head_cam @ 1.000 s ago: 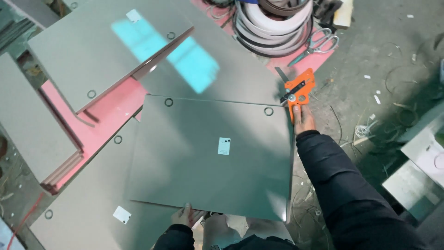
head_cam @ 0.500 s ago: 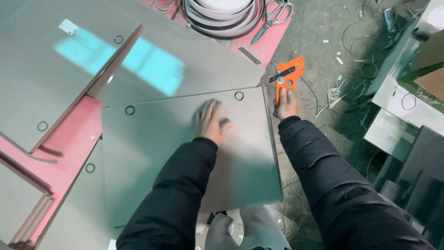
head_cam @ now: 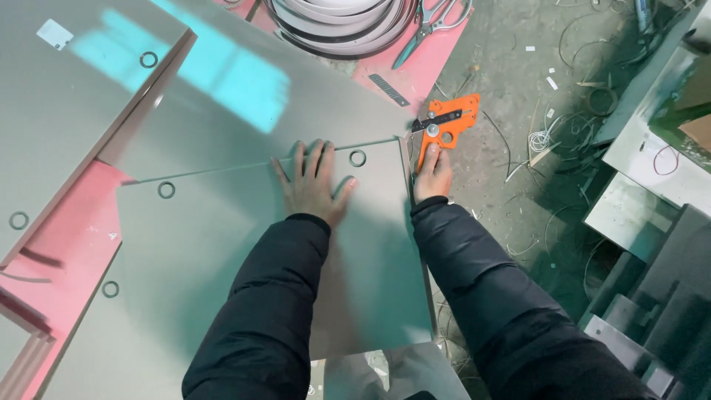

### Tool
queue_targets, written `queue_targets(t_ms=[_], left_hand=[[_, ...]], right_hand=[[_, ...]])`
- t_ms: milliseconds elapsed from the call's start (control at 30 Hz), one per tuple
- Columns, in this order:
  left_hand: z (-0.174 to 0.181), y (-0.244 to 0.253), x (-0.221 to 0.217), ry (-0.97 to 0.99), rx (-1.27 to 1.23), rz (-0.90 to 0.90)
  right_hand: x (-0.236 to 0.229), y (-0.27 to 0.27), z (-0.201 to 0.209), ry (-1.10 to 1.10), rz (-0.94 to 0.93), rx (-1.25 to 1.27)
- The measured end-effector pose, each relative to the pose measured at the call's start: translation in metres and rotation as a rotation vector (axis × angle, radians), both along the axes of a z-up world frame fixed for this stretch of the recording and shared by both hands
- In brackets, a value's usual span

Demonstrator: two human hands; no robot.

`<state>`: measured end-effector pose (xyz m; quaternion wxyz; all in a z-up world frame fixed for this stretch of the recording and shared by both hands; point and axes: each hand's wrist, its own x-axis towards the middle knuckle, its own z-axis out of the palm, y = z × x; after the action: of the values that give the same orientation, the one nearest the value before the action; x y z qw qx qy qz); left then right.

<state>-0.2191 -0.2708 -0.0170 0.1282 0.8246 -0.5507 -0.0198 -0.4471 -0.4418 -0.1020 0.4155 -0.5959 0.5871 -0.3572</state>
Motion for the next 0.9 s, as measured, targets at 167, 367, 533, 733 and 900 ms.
queue_targets(t_ms=[167,367,533,733,900], left_hand=[[-0.008,0.003,0.000,-0.036,-0.020,-0.063],[-0.024,-0.003,-0.002,-0.022,-0.045,-0.053],[-0.022,-0.011,-0.015,-0.010,0.001,0.044],[0.012,-0.008,-0.013,0.036,-0.004,-0.030],[0.004,-0.010,-0.014,0.024,0.008,-0.283]], right_hand=[[0.003,-0.019,0.011,0.007,0.142,-0.054],[0.001,-0.018,0.016,0.104,0.282,-0.078],[-0.022,-0.032,-0.016,0.127,0.314,-0.050],[-0.024,-0.041,-0.015,0.081,0.308,-0.013],[-0.025,-0.043,-0.004,0.083,0.395,-0.064]])
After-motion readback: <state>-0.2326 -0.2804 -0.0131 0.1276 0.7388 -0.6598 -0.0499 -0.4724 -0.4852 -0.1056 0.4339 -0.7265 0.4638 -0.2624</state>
